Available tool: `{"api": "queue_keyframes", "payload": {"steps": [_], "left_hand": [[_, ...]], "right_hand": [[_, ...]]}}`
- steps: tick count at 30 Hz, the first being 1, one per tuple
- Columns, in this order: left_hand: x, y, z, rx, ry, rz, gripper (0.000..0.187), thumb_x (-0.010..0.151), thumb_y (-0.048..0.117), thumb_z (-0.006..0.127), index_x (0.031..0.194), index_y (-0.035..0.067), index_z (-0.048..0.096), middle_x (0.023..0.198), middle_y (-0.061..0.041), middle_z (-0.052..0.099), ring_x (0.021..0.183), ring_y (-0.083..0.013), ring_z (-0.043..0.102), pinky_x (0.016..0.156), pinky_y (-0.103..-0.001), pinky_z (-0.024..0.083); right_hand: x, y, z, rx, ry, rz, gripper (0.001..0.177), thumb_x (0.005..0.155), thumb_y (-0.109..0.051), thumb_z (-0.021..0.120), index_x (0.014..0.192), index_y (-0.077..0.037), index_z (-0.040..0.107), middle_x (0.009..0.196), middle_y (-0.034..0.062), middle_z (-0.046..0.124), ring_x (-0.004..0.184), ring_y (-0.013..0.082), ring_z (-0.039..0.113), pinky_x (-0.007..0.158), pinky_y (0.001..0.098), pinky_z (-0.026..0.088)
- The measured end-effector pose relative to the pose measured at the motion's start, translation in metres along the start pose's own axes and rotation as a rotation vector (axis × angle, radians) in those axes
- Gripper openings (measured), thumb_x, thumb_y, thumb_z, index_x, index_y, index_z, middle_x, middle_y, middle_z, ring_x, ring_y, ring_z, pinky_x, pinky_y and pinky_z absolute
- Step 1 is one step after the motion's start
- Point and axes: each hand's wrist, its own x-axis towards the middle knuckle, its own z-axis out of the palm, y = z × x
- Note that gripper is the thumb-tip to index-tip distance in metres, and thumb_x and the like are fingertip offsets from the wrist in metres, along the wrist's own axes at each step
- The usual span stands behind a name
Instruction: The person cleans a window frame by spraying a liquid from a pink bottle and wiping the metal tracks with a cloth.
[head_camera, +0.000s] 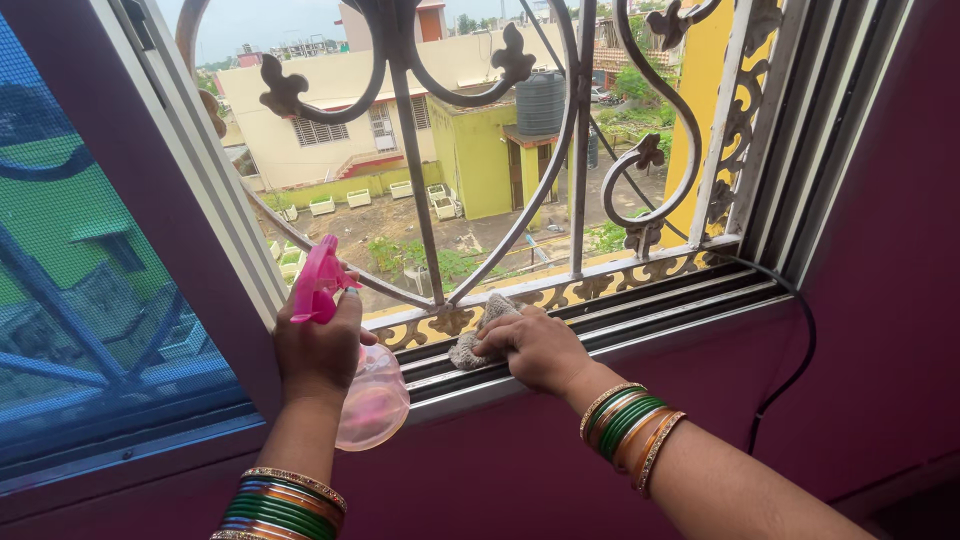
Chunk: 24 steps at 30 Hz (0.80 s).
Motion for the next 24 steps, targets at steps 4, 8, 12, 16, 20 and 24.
{"api": "queue_keyframes", "payload": {"steps": [4,8,12,16,20,24], "left_hand": [[0.001,-0.005,0.000,0.002,0.000,-0.003,0.037,0.088,0.011,0.060,0.123,0.004,0.066,0.102,-0.009,0.077,0.054,-0.0186,0.072,0.049,-0.030,0.059],[0.001,-0.007,0.002,0.023,0.016,0.046,0.040,0.087,0.012,0.061,0.126,0.007,0.065,0.096,-0.011,0.077,0.053,-0.0195,0.073,0.050,-0.030,0.059],[0.000,-0.005,0.000,0.053,0.024,0.071,0.037,0.086,0.012,0.060,0.122,0.007,0.067,0.092,-0.010,0.078,0.054,-0.0188,0.075,0.053,-0.031,0.062],[0.001,-0.003,0.002,0.049,0.042,0.033,0.039,0.086,0.012,0.059,0.125,0.007,0.064,0.087,-0.011,0.077,0.053,-0.0197,0.075,0.052,-0.032,0.061],[0.000,-0.006,-0.002,0.064,0.017,0.066,0.037,0.088,0.012,0.059,0.124,0.006,0.064,0.087,-0.012,0.078,0.054,-0.0194,0.075,0.054,-0.031,0.061],[-0.003,0.003,-0.015,-0.144,-0.138,0.025,0.048,0.087,0.013,0.060,0.135,0.008,0.057,0.103,-0.009,0.075,0.051,-0.0217,0.071,0.045,-0.035,0.059]], "right_hand": [[-0.004,-0.012,0.009,-0.101,0.065,0.087,0.030,0.091,-0.014,0.058,0.098,-0.032,0.081,0.110,-0.0148,0.076,0.103,0.0169,0.064,0.096,0.0354,0.051],[-0.005,-0.019,0.010,-0.146,0.089,0.102,0.026,0.092,-0.020,0.057,0.096,-0.033,0.080,0.106,-0.0172,0.076,0.102,0.0155,0.065,0.093,0.0357,0.051],[0.004,-0.030,0.013,-0.092,0.092,0.036,0.021,0.091,-0.031,0.065,0.104,-0.033,0.081,0.112,-0.0138,0.075,0.107,0.0209,0.061,0.093,0.0409,0.047],[0.024,-0.074,0.045,-0.048,0.003,0.001,0.021,0.088,-0.037,0.069,0.105,-0.033,0.081,0.114,-0.0121,0.074,0.107,0.0231,0.061,0.094,0.0425,0.047],[0.032,-0.067,0.045,0.108,-0.005,-0.113,0.018,0.083,-0.034,0.077,0.098,-0.026,0.083,0.108,-0.0100,0.078,0.099,0.0203,0.069,0.091,0.0355,0.054],[0.037,-0.040,0.024,0.238,-0.155,-0.119,0.018,0.077,-0.026,0.083,0.094,-0.022,0.083,0.106,-0.0086,0.079,0.097,0.0151,0.075,0.089,0.0300,0.058]]}}
